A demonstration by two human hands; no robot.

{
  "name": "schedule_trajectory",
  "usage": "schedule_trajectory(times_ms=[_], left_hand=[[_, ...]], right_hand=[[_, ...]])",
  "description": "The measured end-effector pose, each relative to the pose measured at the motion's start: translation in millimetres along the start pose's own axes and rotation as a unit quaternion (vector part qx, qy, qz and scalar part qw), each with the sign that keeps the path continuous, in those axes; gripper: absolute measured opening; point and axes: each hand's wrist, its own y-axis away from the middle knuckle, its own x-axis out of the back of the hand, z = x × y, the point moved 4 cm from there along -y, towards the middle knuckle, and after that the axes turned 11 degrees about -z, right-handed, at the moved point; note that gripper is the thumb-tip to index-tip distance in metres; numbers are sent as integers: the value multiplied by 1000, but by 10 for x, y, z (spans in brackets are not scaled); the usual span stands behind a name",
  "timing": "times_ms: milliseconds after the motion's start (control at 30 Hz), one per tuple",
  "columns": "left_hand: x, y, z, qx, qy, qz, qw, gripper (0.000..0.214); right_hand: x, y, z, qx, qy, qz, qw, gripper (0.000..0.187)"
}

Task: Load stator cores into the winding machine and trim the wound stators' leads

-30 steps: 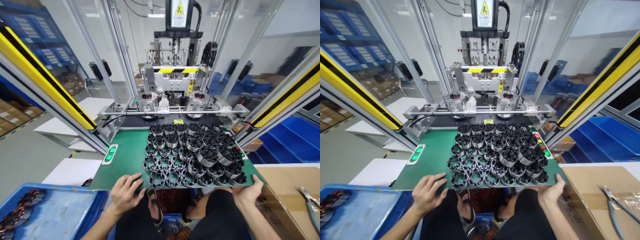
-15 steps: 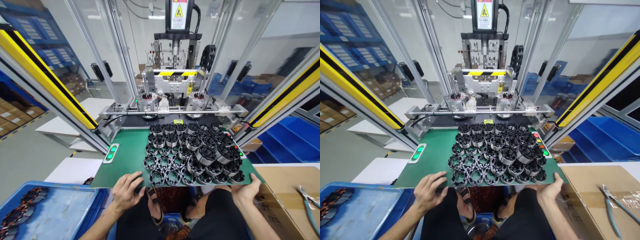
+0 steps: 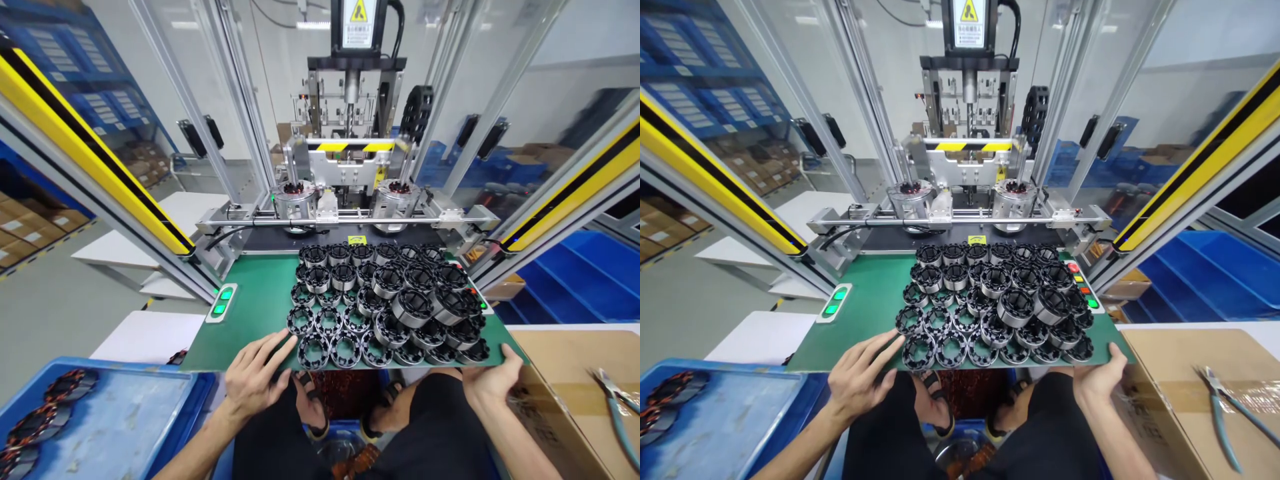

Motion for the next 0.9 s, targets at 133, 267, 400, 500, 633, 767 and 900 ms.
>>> schedule_trajectory(times_ms=[133,267,400,500,633,767,900], left_hand=[[-10,5,8,-10,4,0,1000,38],[-26,25,6,-12,14,-2,1000,38],[-39,41,-2,-7,15,-1,1000,38],[-45,46,-2,-5,14,-2,1000,37],[-48,54,1,0,13,-4,1000,39],[-45,48,6,-3,15,-3,1000,37],[-40,35,9,-5,12,4,1000,36]], right_hand=[[10,-33,8,23,-13,6,1000,36],[40,-92,18,31,-18,11,999,37],[68,-127,10,38,-20,7,999,34],[80,-126,20,28,-22,5,999,30],[70,-98,21,32,-20,19,999,31],[31,-72,-5,40,-10,22,999,36],[22,-65,-17,30,2,6,1000,36]])
